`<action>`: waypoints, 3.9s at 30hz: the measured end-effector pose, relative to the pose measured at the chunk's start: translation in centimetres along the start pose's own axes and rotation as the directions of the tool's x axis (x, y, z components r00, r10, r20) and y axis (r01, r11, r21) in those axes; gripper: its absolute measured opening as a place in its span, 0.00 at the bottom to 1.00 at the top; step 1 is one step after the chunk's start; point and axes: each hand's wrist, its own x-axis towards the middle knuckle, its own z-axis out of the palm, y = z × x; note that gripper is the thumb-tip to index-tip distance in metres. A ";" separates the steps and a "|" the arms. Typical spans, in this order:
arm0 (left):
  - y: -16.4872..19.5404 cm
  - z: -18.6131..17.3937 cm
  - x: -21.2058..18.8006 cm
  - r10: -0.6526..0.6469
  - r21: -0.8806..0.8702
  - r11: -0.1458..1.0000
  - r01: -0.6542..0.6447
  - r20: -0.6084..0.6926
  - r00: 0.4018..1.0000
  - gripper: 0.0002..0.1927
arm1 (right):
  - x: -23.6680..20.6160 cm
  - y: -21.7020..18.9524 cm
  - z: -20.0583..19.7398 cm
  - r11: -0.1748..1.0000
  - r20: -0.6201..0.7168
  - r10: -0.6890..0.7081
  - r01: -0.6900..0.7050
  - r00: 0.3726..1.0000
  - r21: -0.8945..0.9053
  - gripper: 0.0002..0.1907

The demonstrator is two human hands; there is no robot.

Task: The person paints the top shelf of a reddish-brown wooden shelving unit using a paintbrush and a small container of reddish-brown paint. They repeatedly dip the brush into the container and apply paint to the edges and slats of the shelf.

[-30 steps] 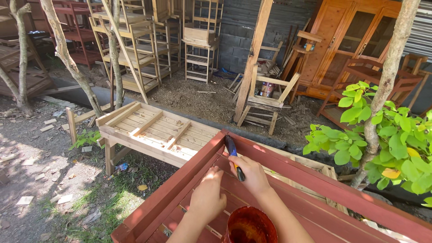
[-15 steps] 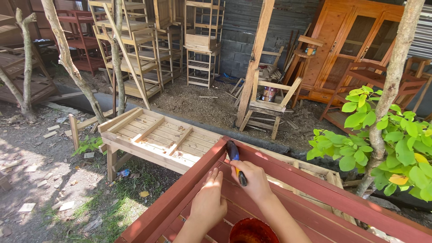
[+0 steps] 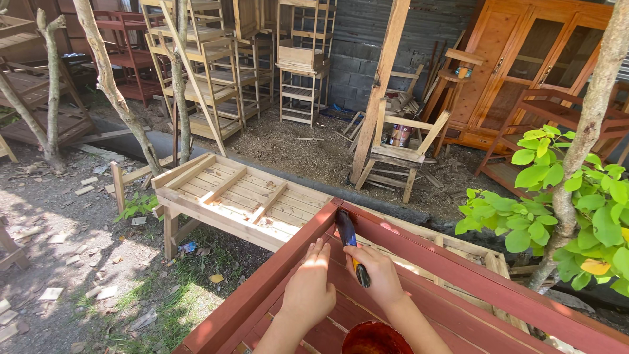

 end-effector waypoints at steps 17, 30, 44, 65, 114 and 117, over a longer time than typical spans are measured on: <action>0.3 -0.7 -0.6 -0.019 0.007 1.000 0.019 0.008 1.000 0.40 | -0.7 0.6 -0.4 1.000 0.151 0.030 -0.029 0.988 -0.006 0.12; 0.1 -0.5 -0.2 -0.009 0.048 0.999 0.010 -0.016 1.000 0.39 | 1.0 0.6 -2.3 0.999 0.029 0.038 -0.039 0.999 0.006 0.12; 1.8 -1.0 -1.0 -0.015 0.029 0.999 0.017 -0.062 0.998 0.37 | 0.4 0.6 -3.4 1.000 0.034 -0.013 0.013 0.999 0.002 0.13; -0.9 0.6 0.7 0.051 -0.133 0.990 -0.053 -0.013 0.999 0.34 | -0.2 0.2 -4.0 0.994 0.018 0.106 -0.105 0.994 -0.023 0.13; 30.1 21.0 -7.7 0.419 -0.352 0.886 -0.300 0.335 0.844 0.39 | -25.0 -0.1 -37.0 0.436 -0.671 0.489 -0.823 0.557 -0.365 0.12; 30.2 21.2 -7.6 0.422 -0.359 0.884 -0.298 0.344 0.838 0.39 | -25.4 -0.1 -37.5 0.369 -0.690 0.426 -0.809 0.585 -0.458 0.10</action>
